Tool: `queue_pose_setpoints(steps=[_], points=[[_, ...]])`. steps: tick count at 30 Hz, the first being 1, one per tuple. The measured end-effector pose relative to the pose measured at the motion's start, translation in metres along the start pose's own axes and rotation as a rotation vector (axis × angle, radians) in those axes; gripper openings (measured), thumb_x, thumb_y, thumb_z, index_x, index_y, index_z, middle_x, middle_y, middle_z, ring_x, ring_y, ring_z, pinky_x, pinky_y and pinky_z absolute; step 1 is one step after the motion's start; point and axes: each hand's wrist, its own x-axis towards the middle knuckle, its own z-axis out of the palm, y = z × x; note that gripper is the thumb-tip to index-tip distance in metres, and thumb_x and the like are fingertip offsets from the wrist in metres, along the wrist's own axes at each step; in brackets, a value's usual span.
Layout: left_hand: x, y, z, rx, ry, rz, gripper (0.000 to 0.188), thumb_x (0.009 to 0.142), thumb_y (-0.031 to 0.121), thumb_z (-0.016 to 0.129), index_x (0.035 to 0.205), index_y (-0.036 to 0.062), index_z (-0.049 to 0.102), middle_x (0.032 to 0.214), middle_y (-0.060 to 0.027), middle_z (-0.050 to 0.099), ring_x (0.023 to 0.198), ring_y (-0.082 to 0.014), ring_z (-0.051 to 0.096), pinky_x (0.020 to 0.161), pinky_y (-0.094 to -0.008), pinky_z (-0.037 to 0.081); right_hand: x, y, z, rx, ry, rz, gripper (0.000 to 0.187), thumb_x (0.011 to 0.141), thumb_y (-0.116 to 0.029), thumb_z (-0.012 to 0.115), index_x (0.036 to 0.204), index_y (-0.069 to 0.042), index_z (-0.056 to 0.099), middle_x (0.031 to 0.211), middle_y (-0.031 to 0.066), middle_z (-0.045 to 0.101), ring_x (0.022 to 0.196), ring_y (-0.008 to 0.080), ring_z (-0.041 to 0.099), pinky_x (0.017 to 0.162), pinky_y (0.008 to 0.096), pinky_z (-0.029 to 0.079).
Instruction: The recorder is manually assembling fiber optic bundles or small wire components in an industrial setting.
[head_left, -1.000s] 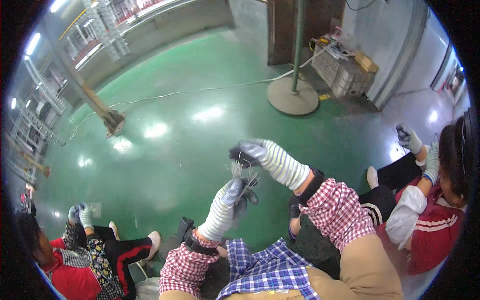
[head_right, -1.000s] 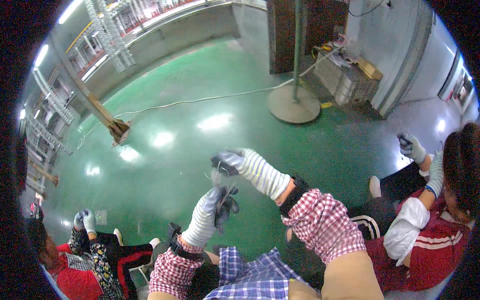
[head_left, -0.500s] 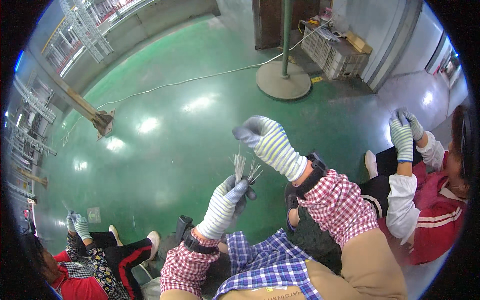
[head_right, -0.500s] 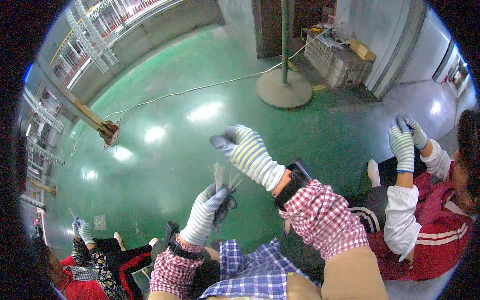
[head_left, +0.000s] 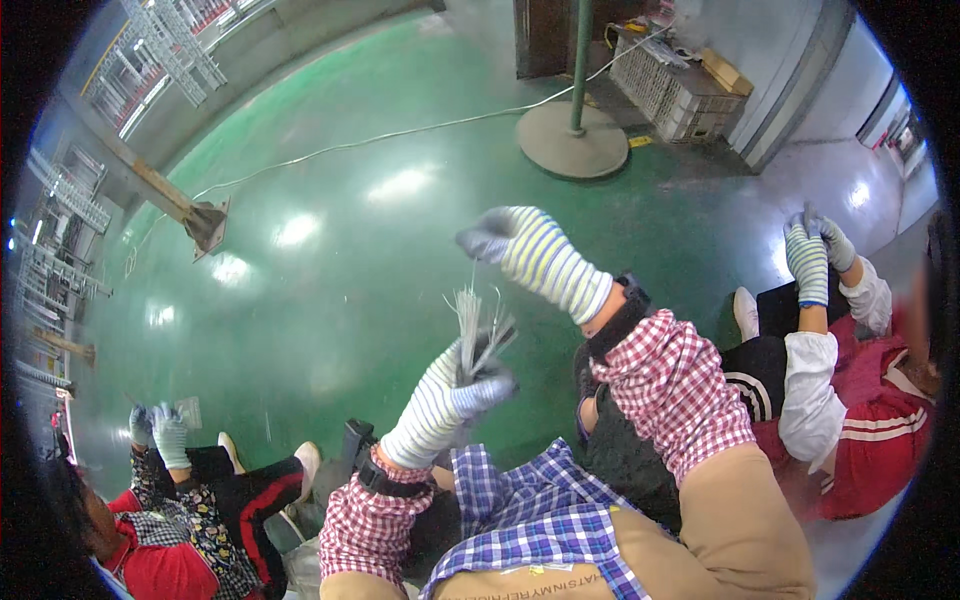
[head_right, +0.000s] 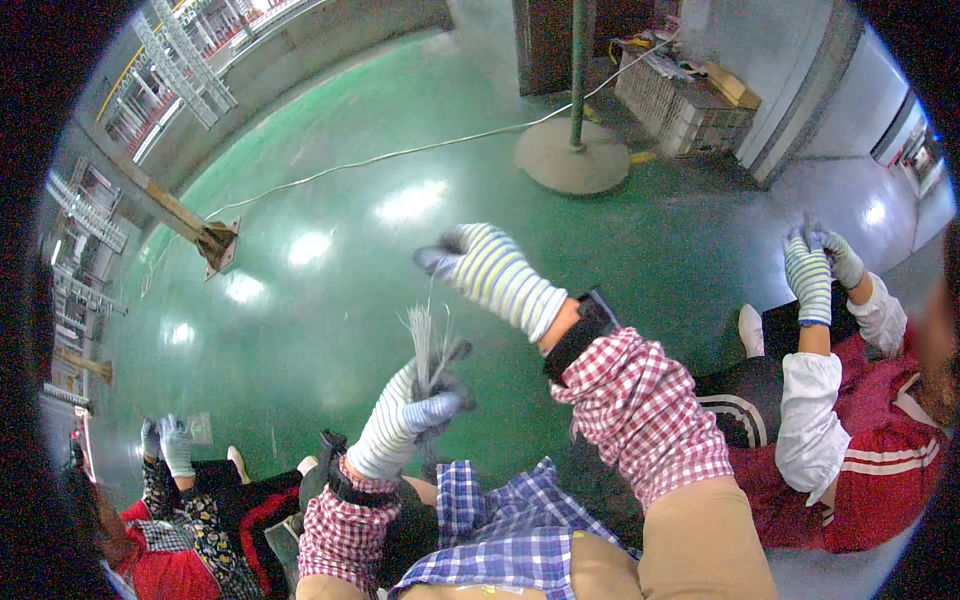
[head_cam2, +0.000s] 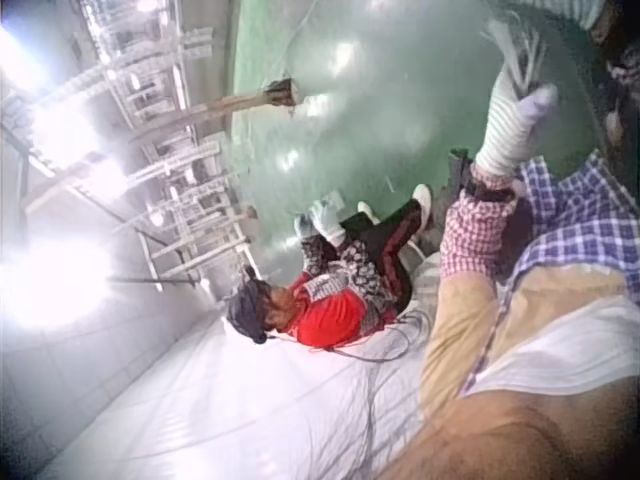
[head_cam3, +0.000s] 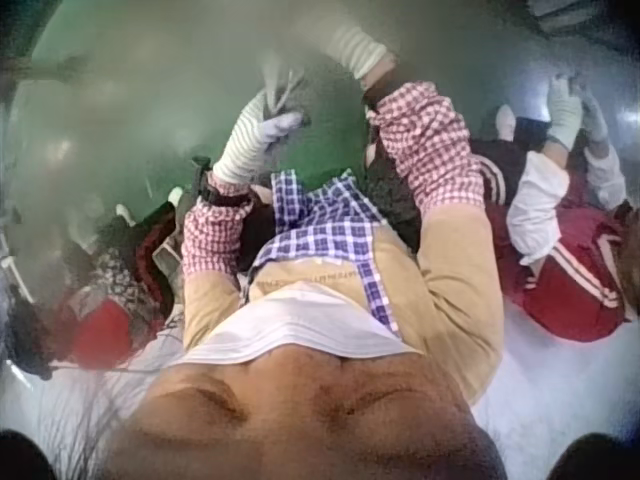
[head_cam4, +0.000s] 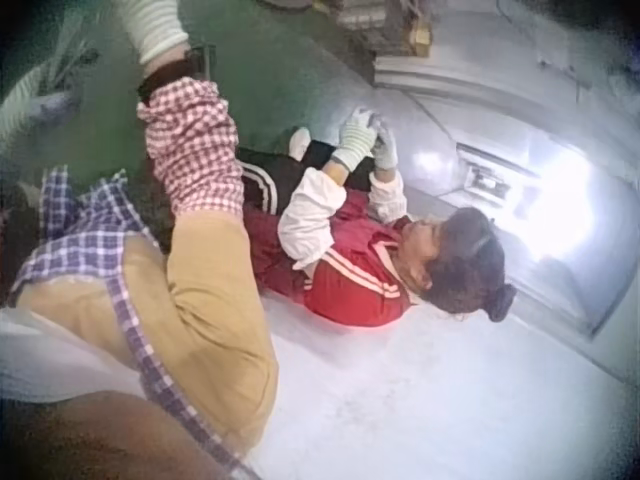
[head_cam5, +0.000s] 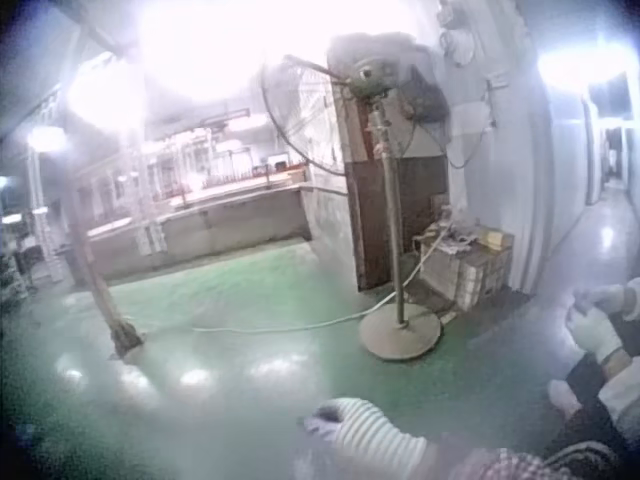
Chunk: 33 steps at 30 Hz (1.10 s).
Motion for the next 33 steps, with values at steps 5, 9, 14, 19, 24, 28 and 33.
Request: queue_pose_setpoints(steps=[5, 9, 14, 19, 24, 28, 33], points=[[-0.004, 0.001, -0.025, -0.193, 0.149, 0.116, 0.06, 0.086, 0.03, 0.062, 0.134, 0.0034, 0.037, 0.087, -0.0084, 0.063, 0.053, -0.008, 0.051, 0.045, -0.0167, 0.037, 0.003, 0.006, 0.006, 0.064, 0.108, 0.07, 0.035, 0.083, -0.031, 0.067, 0.088, 0.003, 0.064, 0.077, 0.0042, 0.064, 0.07, 0.0096, 0.054, 0.067, 0.0266, 0.046], [0.004, -0.007, -0.029, -0.434, 0.244, 0.166, 0.05, 0.09, 0.034, 0.054, 0.126, 0.0003, 0.045, 0.083, -0.013, 0.063, 0.048, -0.0142, 0.054, 0.042, -0.024, 0.041, -0.001, -0.004, 0.005, 0.151, 0.165, 0.06, 0.029, 0.084, -0.028, 0.066, 0.086, 0.001, 0.063, 0.073, 0.0008, 0.061, 0.067, 0.007, 0.05, 0.063, 0.0241, 0.043], [0.007, -0.02, -0.029, -0.473, 0.237, 0.076, 0.053, 0.09, 0.039, 0.053, 0.123, -0.0017, 0.047, 0.085, -0.0148, 0.063, 0.049, -0.0168, 0.056, 0.043, -0.0261, 0.042, 0.0, 0.011, 0.001, 0.236, 0.242, 0.008, 0.048, 0.08, -0.043, 0.068, 0.089, 0.004, 0.064, 0.078, 0.0106, 0.066, 0.071, 0.014, 0.057, 0.067, 0.0294, 0.046], [0.006, -0.02, -0.028, -0.445, 0.093, 0.005, 0.058, 0.09, 0.045, 0.049, 0.125, -0.0012, 0.045, 0.088, -0.015, 0.063, 0.042, -0.0102, 0.046, 0.04, -0.0233, 0.038, -0.002, 0.004, 0.007, 0.226, 0.296, -0.023, 0.024, 0.084, -0.026, 0.067, 0.077, -0.003, 0.06, 0.068, -0.0033, 0.055, 0.063, 0.0049, 0.044, 0.057, 0.0223, 0.039], [0.005, -0.018, -0.017, -0.762, -0.082, -0.018, 0.057, 0.09, 0.044, 0.051, 0.125, -0.0009, 0.044, 0.085, -0.0129, 0.062, 0.035, -0.0062, 0.036, 0.034, -0.0201, 0.03, -0.001, 0.003, -0.002, 0.131, 0.283, 0.012, 0.049, 0.078, -0.045, 0.069, 0.082, 0.004, 0.061, 0.073, 0.01, 0.064, 0.066, 0.0131, 0.053, 0.062, 0.0305, 0.045], [0.0, -0.02, -0.017, -0.473, 0.098, -0.031, 0.053, 0.09, 0.037, 0.053, 0.125, -0.001, 0.044, 0.081, -0.012, 0.062, 0.034, -0.0063, 0.036, 0.033, -0.0202, 0.03, 0.001, 0.009, 0.0, 0.213, 0.344, -0.057, 0.045, 0.079, -0.04, 0.069, 0.084, 0.004, 0.061, 0.074, 0.0127, 0.064, 0.066, 0.0155, 0.055, 0.063, 0.0317, 0.046], [0.001, -0.024, -0.018, -0.536, -0.02, -0.044, 0.046, 0.088, 0.02, 0.052, 0.126, -0.004, 0.042, 0.064, -0.0115, 0.057, 0.03, -0.0118, 0.038, 0.029, -0.0238, 0.032, -0.001, 0.001, 0.0, 0.133, 0.428, -0.068, 0.041, 0.083, -0.035, 0.066, 0.085, 0.005, 0.06, 0.076, 0.0152, 0.064, 0.067, 0.0171, 0.056, 0.064, 0.0319, 0.046]])
